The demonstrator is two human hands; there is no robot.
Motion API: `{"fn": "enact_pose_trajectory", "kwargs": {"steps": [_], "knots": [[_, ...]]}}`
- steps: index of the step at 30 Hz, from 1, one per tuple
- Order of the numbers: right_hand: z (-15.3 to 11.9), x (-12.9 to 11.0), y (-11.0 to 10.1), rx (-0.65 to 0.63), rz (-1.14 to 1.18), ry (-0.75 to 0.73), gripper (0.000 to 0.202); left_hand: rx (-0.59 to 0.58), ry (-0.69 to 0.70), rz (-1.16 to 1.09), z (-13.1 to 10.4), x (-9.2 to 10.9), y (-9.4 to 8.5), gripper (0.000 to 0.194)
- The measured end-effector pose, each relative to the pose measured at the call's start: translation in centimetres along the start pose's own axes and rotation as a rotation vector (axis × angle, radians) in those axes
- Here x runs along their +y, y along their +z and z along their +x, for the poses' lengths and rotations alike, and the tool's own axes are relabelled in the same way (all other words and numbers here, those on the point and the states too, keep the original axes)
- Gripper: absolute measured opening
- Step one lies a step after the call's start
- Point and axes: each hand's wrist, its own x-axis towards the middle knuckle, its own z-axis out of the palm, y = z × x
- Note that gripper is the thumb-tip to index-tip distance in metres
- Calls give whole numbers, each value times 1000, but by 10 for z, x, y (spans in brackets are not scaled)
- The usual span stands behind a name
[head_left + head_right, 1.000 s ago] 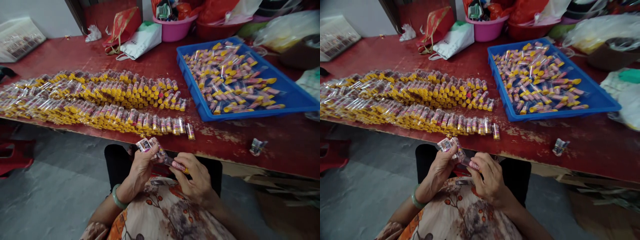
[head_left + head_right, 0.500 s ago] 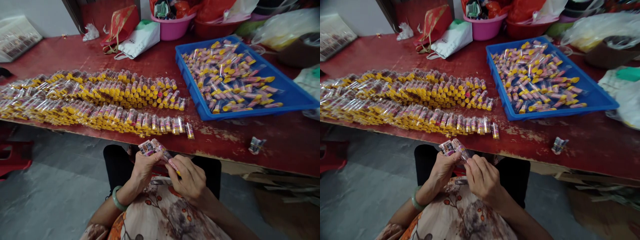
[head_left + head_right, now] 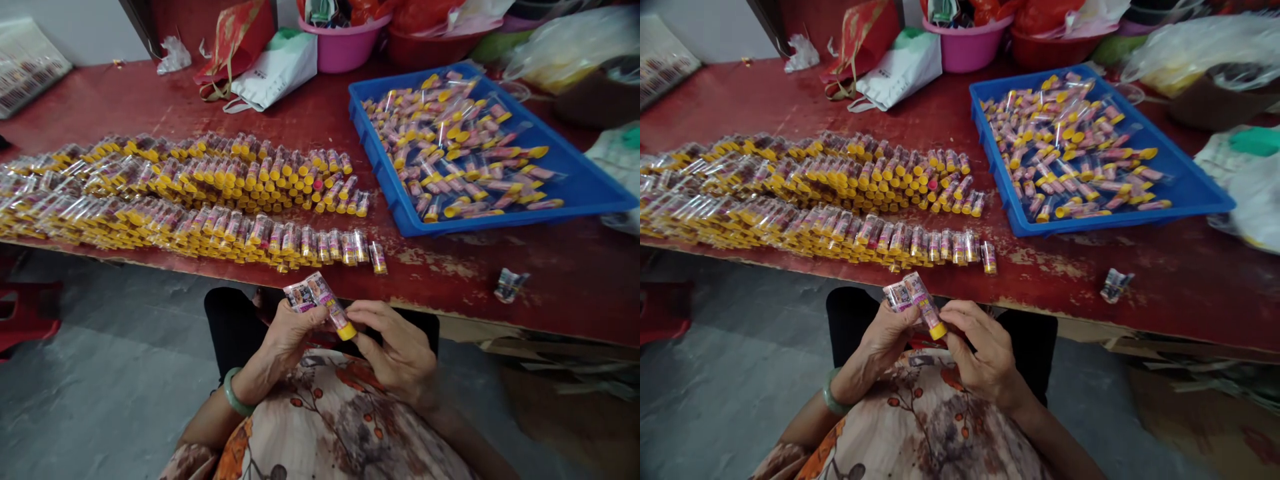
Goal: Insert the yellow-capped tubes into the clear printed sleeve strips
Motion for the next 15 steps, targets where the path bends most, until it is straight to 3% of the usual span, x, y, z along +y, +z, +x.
{"fn": "enact_pose_trajectory", "kwargs": {"steps": [7, 15], "knots": [[2, -14, 17, 235, -56, 5, 26, -76, -12, 4, -7, -3, 5, 33], [2, -15, 20, 276, -120, -21, 29, -74, -33, 17, -7, -3, 5, 37]]}}
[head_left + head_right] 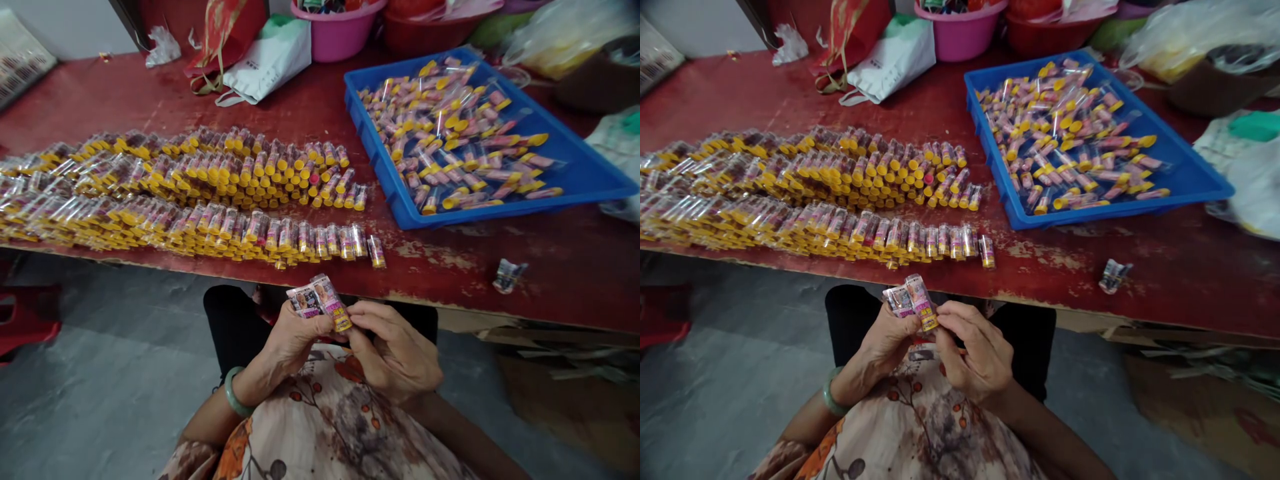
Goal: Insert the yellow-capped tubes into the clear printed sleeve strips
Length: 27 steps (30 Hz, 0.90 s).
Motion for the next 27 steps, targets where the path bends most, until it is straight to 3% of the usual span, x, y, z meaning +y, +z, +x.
{"fn": "enact_pose_trajectory", "kwargs": {"steps": [20, 27], "knots": [[2, 5, 3, 6, 29, 37, 27, -8, 20, 77, 4, 0, 0, 26], [0, 5, 4, 24, -4, 16, 27, 9, 14, 103, 4, 0, -1, 31]]}}
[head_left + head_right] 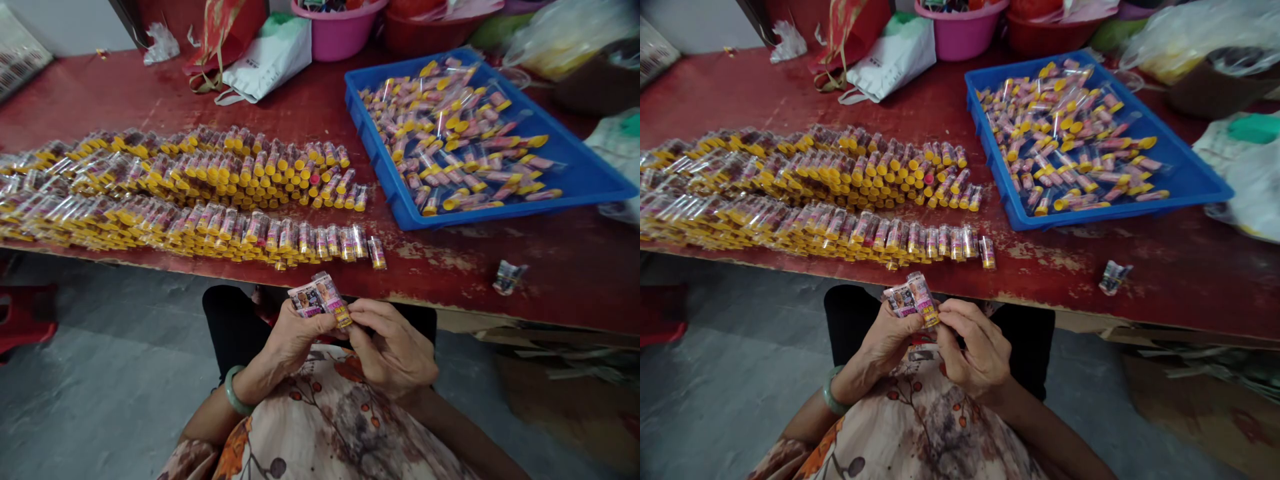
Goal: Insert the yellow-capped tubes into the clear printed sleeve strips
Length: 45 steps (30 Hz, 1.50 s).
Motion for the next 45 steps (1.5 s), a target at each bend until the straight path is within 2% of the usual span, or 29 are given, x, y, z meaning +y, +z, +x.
{"fn": "enact_pose_trajectory", "kwargs": {"steps": [10, 18, 23, 26, 28, 30, 32, 37, 40, 43, 45], "knots": [[-6, 3, 3, -7, -34, -62, 32, -21, -1, -49, 0, 0, -1, 31], [-5, 4, 4, -41, -66, -73, 26, -28, 11, -61, -1, 0, -2, 29], [-8, 9, 5, -41, -124, -113, 23, -15, 41, -45, 1, -4, -6, 21], [2, 11, 0, -114, -98, -161, 21, -2, 49, -2, 4, -3, -10, 20], [12, 11, -6, -235, -2, -82, 19, -1, 83, 57, 5, 0, -11, 20], [23, 10, -10, -321, 110, 93, 15, -12, 110, 129, 4, 5, -11, 20], [33, 9, -10, -356, 183, 270, 16, -37, 105, 183, 3, 11, -9, 21], [45, 6, 4, -382, 324, 568, 26, -68, 121, 231, 2, 20, -5, 25], [55, 10, 12, -376, 510, 704, 36, -53, 173, 215, 9, 21, -6, 25], [80, 24, 22, -336, 668, 804, 38, 15, 224, 90, 16, 22, -8, 31], [107, 42, 34, -253, 560, 808, 37, 58, 214, 26, 17, 24, -9, 36]]}}
